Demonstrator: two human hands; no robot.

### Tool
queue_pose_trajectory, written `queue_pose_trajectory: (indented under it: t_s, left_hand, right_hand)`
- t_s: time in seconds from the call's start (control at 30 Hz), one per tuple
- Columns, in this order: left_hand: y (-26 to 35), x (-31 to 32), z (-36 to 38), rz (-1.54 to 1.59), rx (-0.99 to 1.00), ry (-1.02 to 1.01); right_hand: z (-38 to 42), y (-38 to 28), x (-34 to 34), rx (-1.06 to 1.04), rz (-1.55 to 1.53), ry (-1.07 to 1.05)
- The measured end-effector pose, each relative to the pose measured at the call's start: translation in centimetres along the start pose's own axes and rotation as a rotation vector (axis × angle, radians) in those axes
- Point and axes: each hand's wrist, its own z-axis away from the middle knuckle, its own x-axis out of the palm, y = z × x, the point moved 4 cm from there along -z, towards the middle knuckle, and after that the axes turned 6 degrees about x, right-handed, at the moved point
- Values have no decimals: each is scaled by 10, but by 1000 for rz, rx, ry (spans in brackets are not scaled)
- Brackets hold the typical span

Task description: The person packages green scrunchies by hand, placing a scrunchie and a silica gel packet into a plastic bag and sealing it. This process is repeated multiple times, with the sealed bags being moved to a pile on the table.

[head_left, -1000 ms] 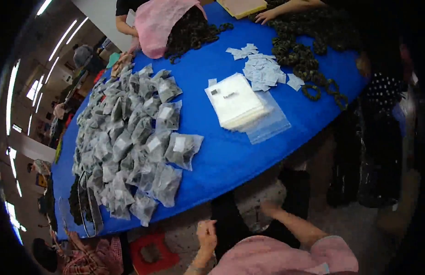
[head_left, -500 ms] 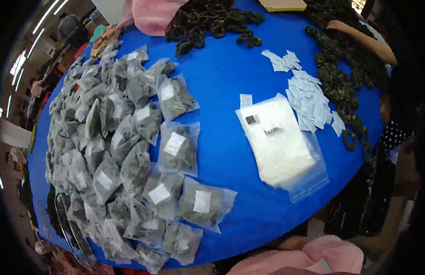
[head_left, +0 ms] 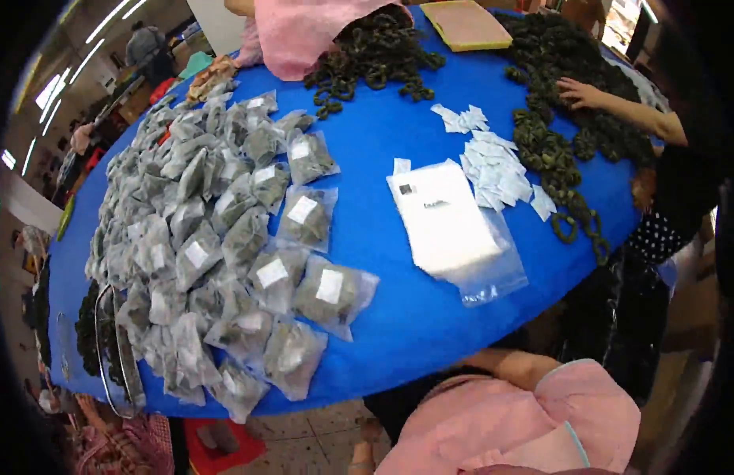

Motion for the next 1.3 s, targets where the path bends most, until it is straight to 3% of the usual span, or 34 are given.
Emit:
queue_pose_trajectory:
  t_s: [0.03, 0.07, 0.1, 0.13, 0.17, 0.2, 0.3, 0.33, 0.47, 0.53, 0.57, 0.63, 0.8, 1.0, 1.13, 1.3]
  left_hand:
    - [-7, -2, 15, -35, -5, -9]
    - [-12, -2, 31, -76, -3, -25]
    - [4, -26, 32, -228, 43, -28]
    - [41, -56, 32, -382, 96, -34]
    - [76, -73, 54, -423, 125, -51]
    - [115, -96, 69, -386, 215, -116]
    - [221, -133, 134, -213, 449, -284]
    - [240, -135, 146, -216, 449, -287]
    - [317, -123, 193, 72, 860, -641]
    - [353, -120, 190, 172, 1005, -629]
    - [367, -117, 183, 175, 997, -621]
    - [397, -120, 166, 146, 1099, -403]
    - [440, -143, 119, 239, 1095, -84]
    - [457, -149, 91, 257, 1082, 3]
    - [442, -151, 92, 226, 1179, 130]
    - [429, -157, 80, 260, 1122, 155]
  right_hand:
    - [0, 0, 5, -124, 153, 34]
    - [-11, 31, 16, -113, 127, 45]
    - [-24, 71, 30, -302, 71, 112]
    - [-6, 43, -2, -485, 23, 190]
    - [1, 25, -41, -452, -2, 223]
    - [44, -26, -77, -123, 436, -67]
    - [106, -53, -152, -21, 297, -168]
    - [133, -66, -185, 14, 214, -60]
    - [195, -77, -282, 40, 9, 236]
    - [180, -68, -305, -126, 111, 606]
    - [157, -58, -308, -135, 110, 597]
    - [122, -56, -315, -482, 454, 991]
    - [63, -29, -317, -481, 460, 1015]
    - [30, -22, -348, -256, 364, 1130]
    - [40, -20, -388, -157, 281, 1341]
    - [3, -16, -434, -371, 430, 1422]
